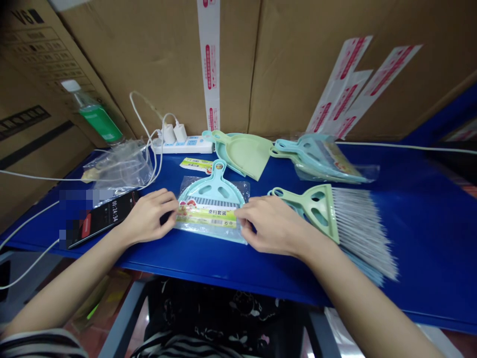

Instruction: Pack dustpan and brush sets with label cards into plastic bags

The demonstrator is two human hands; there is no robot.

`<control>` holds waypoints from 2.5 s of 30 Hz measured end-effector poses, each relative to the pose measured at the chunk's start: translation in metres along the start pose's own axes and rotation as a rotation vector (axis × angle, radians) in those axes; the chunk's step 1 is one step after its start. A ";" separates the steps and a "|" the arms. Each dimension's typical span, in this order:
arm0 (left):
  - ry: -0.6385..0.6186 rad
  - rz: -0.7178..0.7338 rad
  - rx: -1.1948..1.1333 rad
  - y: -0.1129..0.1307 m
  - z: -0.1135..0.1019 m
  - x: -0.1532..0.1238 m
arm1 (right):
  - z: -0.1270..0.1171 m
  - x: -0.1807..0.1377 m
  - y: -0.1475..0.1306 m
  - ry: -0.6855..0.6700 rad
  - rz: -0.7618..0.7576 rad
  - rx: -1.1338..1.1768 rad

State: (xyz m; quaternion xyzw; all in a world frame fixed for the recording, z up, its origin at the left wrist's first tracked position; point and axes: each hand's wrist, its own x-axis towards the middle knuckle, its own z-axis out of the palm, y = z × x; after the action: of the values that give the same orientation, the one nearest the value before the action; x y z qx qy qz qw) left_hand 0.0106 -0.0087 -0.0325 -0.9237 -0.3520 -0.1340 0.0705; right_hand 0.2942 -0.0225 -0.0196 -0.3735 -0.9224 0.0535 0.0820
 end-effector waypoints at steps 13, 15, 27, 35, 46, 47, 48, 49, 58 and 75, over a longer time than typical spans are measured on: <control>0.026 -0.084 -0.037 -0.003 0.008 0.002 | 0.011 0.001 -0.007 -0.050 0.365 0.359; 0.023 -0.134 -0.128 -0.003 0.008 0.001 | 0.011 0.002 -0.007 -0.062 0.399 0.415; -0.037 -0.263 -0.672 -0.008 0.003 0.003 | 0.009 0.003 0.000 -0.135 0.393 0.715; -0.116 -0.325 -0.685 -0.009 0.001 0.003 | 0.004 0.001 0.002 -0.200 0.387 0.682; -0.123 -0.286 -0.734 -0.007 0.003 0.002 | 0.009 0.003 -0.001 -0.180 0.425 0.663; -0.123 -0.285 -0.738 -0.008 0.003 0.002 | 0.009 0.003 -0.001 -0.184 0.432 0.665; -0.124 -0.287 -0.739 -0.008 0.003 0.002 | 0.008 0.004 -0.001 -0.187 0.440 0.666; -0.126 -0.291 -0.741 -0.008 0.004 0.002 | 0.007 0.004 -0.001 -0.190 0.446 0.665; -0.151 -0.334 -0.758 -0.007 0.001 0.004 | 0.007 0.005 -0.001 -0.159 0.414 0.484; -0.131 -0.332 -0.687 -0.004 0.008 0.003 | 0.009 0.003 -0.006 -0.085 0.397 0.230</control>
State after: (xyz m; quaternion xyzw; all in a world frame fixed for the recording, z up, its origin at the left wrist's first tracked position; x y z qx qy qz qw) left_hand 0.0118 -0.0018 -0.0385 -0.8304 -0.4352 -0.1947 -0.2885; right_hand 0.2863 -0.0249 -0.0270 -0.5332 -0.8214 0.1891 0.0728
